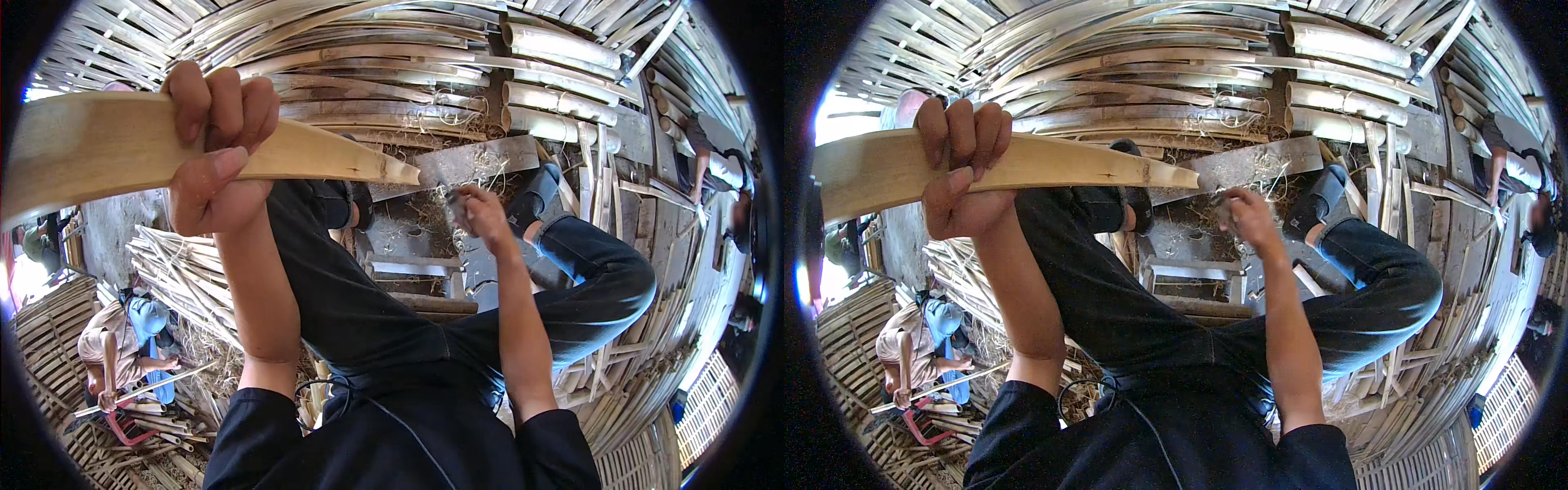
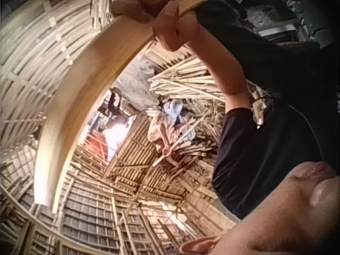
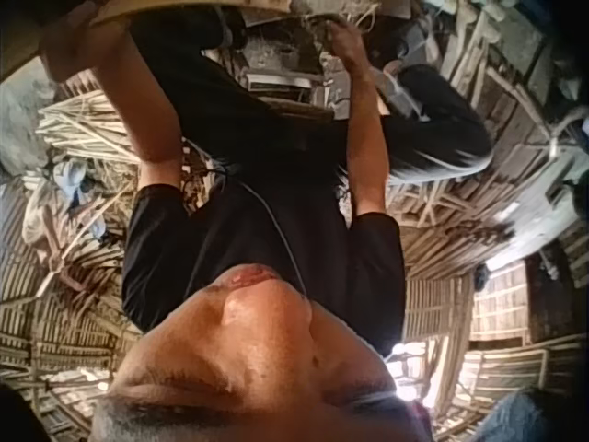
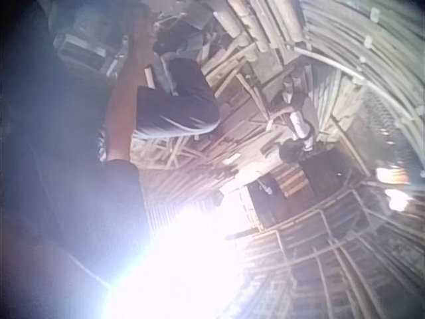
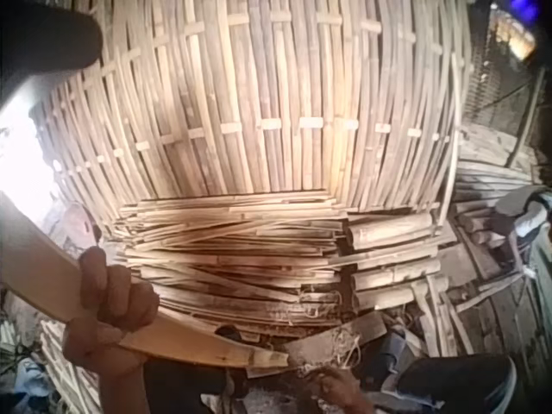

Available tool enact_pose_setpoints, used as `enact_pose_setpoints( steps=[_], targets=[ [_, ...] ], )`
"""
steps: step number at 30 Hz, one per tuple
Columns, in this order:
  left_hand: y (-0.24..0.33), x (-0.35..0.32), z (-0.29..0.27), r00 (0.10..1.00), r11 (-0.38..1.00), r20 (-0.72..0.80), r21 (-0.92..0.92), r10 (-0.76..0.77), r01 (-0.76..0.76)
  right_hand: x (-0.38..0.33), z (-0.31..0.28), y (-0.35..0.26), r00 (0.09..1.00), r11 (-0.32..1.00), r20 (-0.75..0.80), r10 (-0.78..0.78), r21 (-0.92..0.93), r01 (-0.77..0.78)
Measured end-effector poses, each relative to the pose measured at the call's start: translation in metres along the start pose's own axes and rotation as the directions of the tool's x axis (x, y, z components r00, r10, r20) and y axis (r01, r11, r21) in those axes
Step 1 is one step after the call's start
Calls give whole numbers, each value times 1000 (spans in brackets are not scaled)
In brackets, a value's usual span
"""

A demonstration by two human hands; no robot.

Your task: The recorder is using a small blade to shave and smooth the surface of a bamboo strip.

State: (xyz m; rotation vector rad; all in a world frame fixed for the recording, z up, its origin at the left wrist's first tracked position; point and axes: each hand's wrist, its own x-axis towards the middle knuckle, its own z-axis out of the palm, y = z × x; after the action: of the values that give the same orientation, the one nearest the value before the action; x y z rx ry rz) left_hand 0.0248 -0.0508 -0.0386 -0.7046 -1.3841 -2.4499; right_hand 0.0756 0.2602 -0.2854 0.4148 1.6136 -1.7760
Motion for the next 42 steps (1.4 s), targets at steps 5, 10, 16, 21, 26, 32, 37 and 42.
enact_pose_setpoints(
  steps=[5, 10, 16, 21, 26, 32, 37, 42],
  targets=[
    [0, -2, -2, 1000, 1000, 29, 6, -12, 12, -18, 54, 0, 982, 922, -101, -158, -372, 110],
    [2, 1, -6, 995, 1000, 98, -18, -22, 24, -15, 77, -4, 864, 674, -85, -497, -665, 322],
    [4, 1, -8, 995, 999, 86, -16, -43, 44, -2, 84, -4, 931, 675, 42, -363, -677, 294],
    [4, 3, -11, 991, 998, 123, -16, -51, 54, 12, 80, 11, 967, 786, 131, -217, -564, 253],
    [4, 6, -14, 990, 998, 131, -22, -60, 63, 14, 86, 3, 953, 774, 188, -235, -556, 301],
    [2, 4, -9, 991, 995, 114, -58, -68, 75, 23, 89, 19, 844, 554, 152, -514, -693, 462],
    [3, -1, -11, 997, 996, 38, -63, -62, 65, 26, 110, 36, 944, 840, 139, -300, -430, 331],
    [8, -4, -9, 998, 997, -22, -55, -57, 55, 15, 114, 18, 916, 716, 70, -395, -601, 355]
  ],
)
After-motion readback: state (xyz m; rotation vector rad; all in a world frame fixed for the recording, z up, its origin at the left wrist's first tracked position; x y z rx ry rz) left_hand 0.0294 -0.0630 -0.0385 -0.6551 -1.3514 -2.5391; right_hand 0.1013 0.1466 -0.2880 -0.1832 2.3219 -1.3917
